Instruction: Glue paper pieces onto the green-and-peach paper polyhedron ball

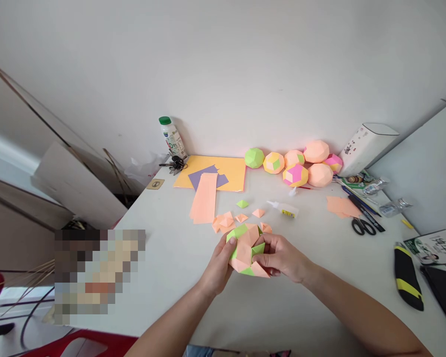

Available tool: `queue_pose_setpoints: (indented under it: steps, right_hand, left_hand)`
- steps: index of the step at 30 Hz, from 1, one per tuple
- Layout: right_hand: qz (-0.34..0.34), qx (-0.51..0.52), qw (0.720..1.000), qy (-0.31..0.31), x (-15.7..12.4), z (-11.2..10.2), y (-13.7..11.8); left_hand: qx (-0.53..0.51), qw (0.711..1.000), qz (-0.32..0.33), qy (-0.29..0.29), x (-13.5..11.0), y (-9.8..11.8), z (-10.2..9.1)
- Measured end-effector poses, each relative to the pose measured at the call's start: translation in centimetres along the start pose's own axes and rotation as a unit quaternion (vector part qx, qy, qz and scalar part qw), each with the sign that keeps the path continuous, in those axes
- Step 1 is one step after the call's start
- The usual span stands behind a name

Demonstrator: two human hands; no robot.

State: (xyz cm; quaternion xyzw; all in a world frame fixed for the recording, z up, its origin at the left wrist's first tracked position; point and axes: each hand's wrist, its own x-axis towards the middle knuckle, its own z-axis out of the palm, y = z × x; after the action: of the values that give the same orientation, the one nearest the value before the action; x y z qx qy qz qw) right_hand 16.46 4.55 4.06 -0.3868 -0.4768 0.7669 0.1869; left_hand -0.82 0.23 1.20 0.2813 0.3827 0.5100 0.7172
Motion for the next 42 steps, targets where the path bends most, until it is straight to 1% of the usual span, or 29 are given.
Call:
queue_pose_setpoints:
  steps: [5, 11, 15, 19, 23, 26, 28, 31, 36, 42]
  right_hand:
    - [-0.009, -0.003, 1.000, 0.012, 0.0, 0.2, 0.0]
    - [-0.001, -0.002, 1.000, 0.020, 0.0, 0.4, -0.1]
    - [0.007, 0.007, 1.000, 0.029, -0.1, 0.5, -0.2]
    - [0.019, 0.023, 0.999, 0.025, -0.2, 0.3, -0.5]
    - [0.013, 0.008, 0.999, 0.039, -0.6, -0.1, -1.1]
    - [-0.002, -0.027, 0.999, 0.038, -0.9, -0.6, -1.6]
    - [0.000, -0.053, 0.998, 0.038, -1.1, -1.0, -1.9]
    - [0.009, -0.068, 0.997, 0.031, -1.2, -1.6, -2.1]
    - [0.000, -0.029, 0.999, 0.027, -1.1, -1.7, -2.1]
    - [-0.005, -0.007, 1.000, 0.028, -1.1, -1.2, -2.1]
  left_hand:
    - [0.009, 1.000, 0.003, 0.006, 0.0, 0.1, 0.0]
    - [0.032, 0.999, 0.019, 0.016, -0.1, 0.1, 0.0]
    - [0.032, 0.999, 0.025, 0.013, -0.2, 0.1, 0.0]
    - [0.025, 0.999, 0.021, 0.007, -0.1, 0.2, 0.0]
    - [0.022, 0.999, 0.028, 0.009, -0.1, 0.1, -0.1]
    - [0.034, 0.999, 0.004, 0.019, -0.2, -0.1, -0.3]
    - [0.056, 0.998, -0.018, 0.031, -0.3, -0.3, -0.4]
    - [0.094, 0.994, -0.026, 0.047, -0.5, -0.4, -0.5]
    - [0.126, 0.991, -0.013, 0.046, -0.5, -0.4, -0.4]
    - [0.149, 0.987, -0.003, 0.063, -0.4, -0.5, -0.2]
